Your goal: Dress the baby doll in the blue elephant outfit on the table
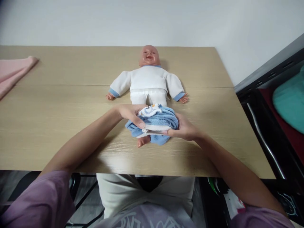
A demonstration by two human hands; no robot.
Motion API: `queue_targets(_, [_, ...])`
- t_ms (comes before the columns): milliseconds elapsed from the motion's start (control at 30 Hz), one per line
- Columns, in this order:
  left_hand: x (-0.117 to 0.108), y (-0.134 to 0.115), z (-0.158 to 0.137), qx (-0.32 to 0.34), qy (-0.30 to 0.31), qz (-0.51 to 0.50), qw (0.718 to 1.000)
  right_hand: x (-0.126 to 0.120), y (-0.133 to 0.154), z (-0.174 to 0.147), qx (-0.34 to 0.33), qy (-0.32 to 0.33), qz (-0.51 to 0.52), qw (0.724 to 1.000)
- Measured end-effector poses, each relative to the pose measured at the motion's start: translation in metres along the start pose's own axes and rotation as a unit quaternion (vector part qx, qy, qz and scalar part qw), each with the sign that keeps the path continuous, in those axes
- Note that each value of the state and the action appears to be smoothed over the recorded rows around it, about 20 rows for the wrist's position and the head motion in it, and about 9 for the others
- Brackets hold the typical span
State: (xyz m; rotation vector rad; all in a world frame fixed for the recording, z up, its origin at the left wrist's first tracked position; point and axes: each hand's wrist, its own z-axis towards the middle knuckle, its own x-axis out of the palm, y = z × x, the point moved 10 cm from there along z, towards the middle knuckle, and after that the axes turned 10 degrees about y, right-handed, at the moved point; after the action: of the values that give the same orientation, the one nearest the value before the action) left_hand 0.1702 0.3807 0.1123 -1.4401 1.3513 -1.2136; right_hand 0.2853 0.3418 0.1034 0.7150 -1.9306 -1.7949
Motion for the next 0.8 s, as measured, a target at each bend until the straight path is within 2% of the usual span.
queue_targets(100, [0.011,0.002,0.003,-0.019,0.000,-0.033,0.999,-0.013,0.004,-0.002,-0.026,-0.072,-0.066,0.995])
queue_targets(200, [0.020,0.007,0.009,-0.057,-0.007,-0.047,0.997,-0.025,0.012,-0.003,-0.017,-0.125,-0.183,0.975])
queue_targets(267, [0.010,0.001,0.010,-0.040,-0.066,0.023,0.997,-0.032,0.014,-0.004,0.011,-0.148,-0.229,0.962])
queue_targets(333, [-0.004,-0.010,0.008,-0.015,-0.141,0.122,0.982,-0.035,0.012,-0.007,0.047,-0.160,-0.221,0.961])
queue_targets(433, [-0.010,-0.021,-0.001,-0.001,-0.208,0.221,0.953,-0.020,0.002,-0.017,0.109,-0.165,-0.156,0.968])
queue_targets(533, [-0.002,-0.029,-0.010,0.003,-0.235,0.308,0.922,0.014,-0.005,-0.030,0.143,-0.154,-0.118,0.970])
queue_targets(633, [0.010,-0.028,-0.014,-0.037,-0.238,0.404,0.882,0.038,-0.007,-0.042,0.165,-0.162,-0.173,0.957])
queue_targets(733, [0.014,-0.023,-0.017,-0.080,-0.250,0.451,0.853,0.040,-0.006,-0.053,0.165,-0.217,-0.234,0.933])
queue_targets(800, [0.014,-0.019,-0.017,-0.099,-0.259,0.464,0.841,0.039,-0.007,-0.059,0.159,-0.244,-0.240,0.926])
